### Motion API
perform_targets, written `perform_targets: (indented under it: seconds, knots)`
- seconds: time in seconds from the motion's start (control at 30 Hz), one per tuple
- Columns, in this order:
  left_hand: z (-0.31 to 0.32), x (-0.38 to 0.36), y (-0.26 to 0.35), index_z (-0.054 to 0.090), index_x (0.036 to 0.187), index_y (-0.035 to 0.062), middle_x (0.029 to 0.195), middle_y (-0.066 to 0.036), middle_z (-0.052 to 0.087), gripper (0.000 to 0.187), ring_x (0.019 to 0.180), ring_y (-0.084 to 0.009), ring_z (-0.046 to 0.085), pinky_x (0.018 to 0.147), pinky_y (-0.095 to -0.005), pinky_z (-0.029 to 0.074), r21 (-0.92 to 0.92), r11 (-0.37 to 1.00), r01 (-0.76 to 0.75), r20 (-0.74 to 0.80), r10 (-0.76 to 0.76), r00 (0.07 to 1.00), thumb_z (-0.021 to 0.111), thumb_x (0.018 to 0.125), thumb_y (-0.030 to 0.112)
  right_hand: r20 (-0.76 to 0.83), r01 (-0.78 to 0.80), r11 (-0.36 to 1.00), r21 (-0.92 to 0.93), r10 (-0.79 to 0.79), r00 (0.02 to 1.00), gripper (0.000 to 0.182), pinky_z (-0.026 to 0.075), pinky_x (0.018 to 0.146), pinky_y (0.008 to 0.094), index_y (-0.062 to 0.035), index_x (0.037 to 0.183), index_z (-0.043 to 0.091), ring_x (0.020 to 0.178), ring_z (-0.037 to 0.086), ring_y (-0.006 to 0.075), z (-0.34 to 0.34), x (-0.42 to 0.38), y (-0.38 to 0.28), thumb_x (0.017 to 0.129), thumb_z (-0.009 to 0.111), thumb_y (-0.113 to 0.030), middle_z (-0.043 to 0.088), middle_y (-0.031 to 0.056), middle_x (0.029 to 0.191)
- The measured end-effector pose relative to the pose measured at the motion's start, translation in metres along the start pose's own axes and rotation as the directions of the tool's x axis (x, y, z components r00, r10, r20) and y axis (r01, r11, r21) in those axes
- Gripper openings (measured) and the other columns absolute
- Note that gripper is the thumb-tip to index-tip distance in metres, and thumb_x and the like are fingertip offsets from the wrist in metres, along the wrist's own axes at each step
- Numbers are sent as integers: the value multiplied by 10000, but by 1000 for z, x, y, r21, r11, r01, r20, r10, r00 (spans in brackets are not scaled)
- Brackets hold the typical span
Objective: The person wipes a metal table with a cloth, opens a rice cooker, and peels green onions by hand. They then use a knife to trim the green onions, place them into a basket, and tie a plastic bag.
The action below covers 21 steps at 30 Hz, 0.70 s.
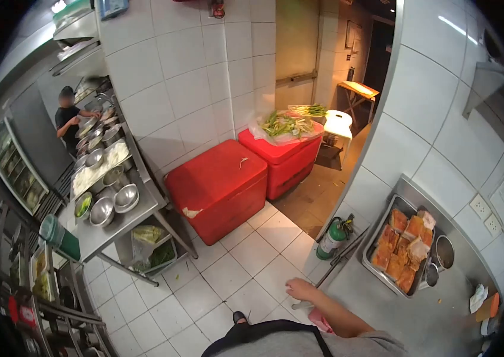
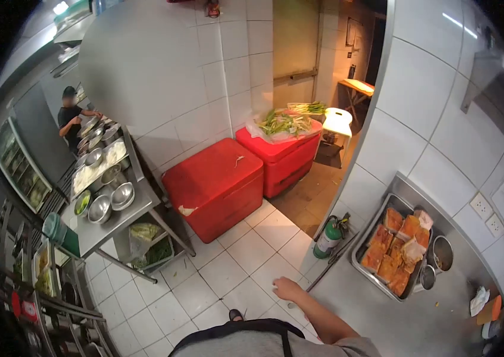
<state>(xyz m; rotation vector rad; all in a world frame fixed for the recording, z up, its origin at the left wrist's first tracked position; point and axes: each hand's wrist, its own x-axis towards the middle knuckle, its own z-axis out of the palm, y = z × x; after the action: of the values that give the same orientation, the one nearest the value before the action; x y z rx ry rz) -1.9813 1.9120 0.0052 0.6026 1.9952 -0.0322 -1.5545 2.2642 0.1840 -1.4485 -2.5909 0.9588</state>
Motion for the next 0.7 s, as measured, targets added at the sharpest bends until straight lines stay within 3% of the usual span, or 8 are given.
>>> perform_targets:
  seconds: [0.13, 0.17, 0.2, 0.37, 0.5, 0.53, 0.63, 0.7]
  knots:
    - [-130, 117, 55, 559, 1114, 60, 1130, -158, 568, 373, 1048, -288, 536, 876, -350, 433, 299, 952, -62, -98, 96, 991, 519, 821, 287, 343, -28, 990, -139, 75, 936, 362, 457, 788, 445, -47, 964, 607, 917, 574, 353, 32, 16, 49, 746, 556, -331, 606, 184, 963]
    - [-158, 141, 80, 560, 1114, 65, 1142, -160, 563, 371, 1061, -289, 530, 884, -350, 428, 327, 943, -58, -144, 111, 983, 515, 823, 291, 309, -206, 970, -128, 237, 921, 329, 465, 756, 444, -50, 915, 623, 893, 583, 356, 37, 17, 50, 752, 549, -327, 608, 189, 967]
    - [-196, 159, 114, 579, 1059, 57, 1025, -164, 610, 327, 962, -319, 572, 812, -401, 462, 461, 858, -228, -310, 396, 864, 519, 813, 264, 316, -170, 984, -50, 177, 932, 330, 466, 753, 439, -44, 894, 632, 873, 590, 364, 42, 19, 65, 770, 545, -338, 614, 193, 943]
    - [-305, 139, 380, 582, 1024, 12, 972, -206, 617, 314, 937, -330, 586, 820, -376, 452, -33, 779, -626, -616, 478, 627, 544, 810, 239, 412, -281, 960, 5, 254, 875, 326, 456, 782, 435, -48, 925, 623, 883, 587, 362, 2, 78, 73, 795, 534, -334, 624, 178, 925]
    - [-274, 168, 466, 586, 1014, 30, 911, -160, 625, 302, 849, -267, 597, 773, -328, 464, -249, 571, -783, -516, 606, 606, 554, 810, 251, 502, -172, 981, -85, 191, 843, 339, 450, 809, 425, -54, 983, 615, 907, 578, 362, -6, 140, 136, 803, 530, -329, 621, 177, 949]
    - [-265, 172, 469, 588, 1051, -7, 916, -160, 631, 339, 887, -251, 595, 806, -332, 451, -48, 773, -633, -341, 583, 737, 526, 812, 225, 479, -142, 985, -98, 172, 861, 344, 448, 816, 423, -55, 998, 612, 914, 576, 362, -11, 156, 152, 805, 528, -327, 621, 176, 955]
    - [-194, 249, 411, 611, 983, 35, 1017, -200, 605, 385, 1002, -357, 556, 842, -422, 453, 450, 702, -552, -7, 621, 784, 487, 801, 350, 96, -184, 983, 19, 181, 979, 350, 454, 807, 423, -38, 989, 602, 916, 571, 361, -64, 211, 175, 793, 543, -321, 611, 195, 948]
    - [-170, 238, 387, 616, 986, 44, 1016, -191, 609, 368, 1004, -347, 559, 837, -418, 457, 432, 794, -427, 148, 404, 903, 487, 798, 333, 37, -217, 975, -45, 219, 975, 335, 466, 789, 417, -20, 972, 614, 877, 592, 338, -110, 256, 185, 777, 578, -290, 623, 190, 920]
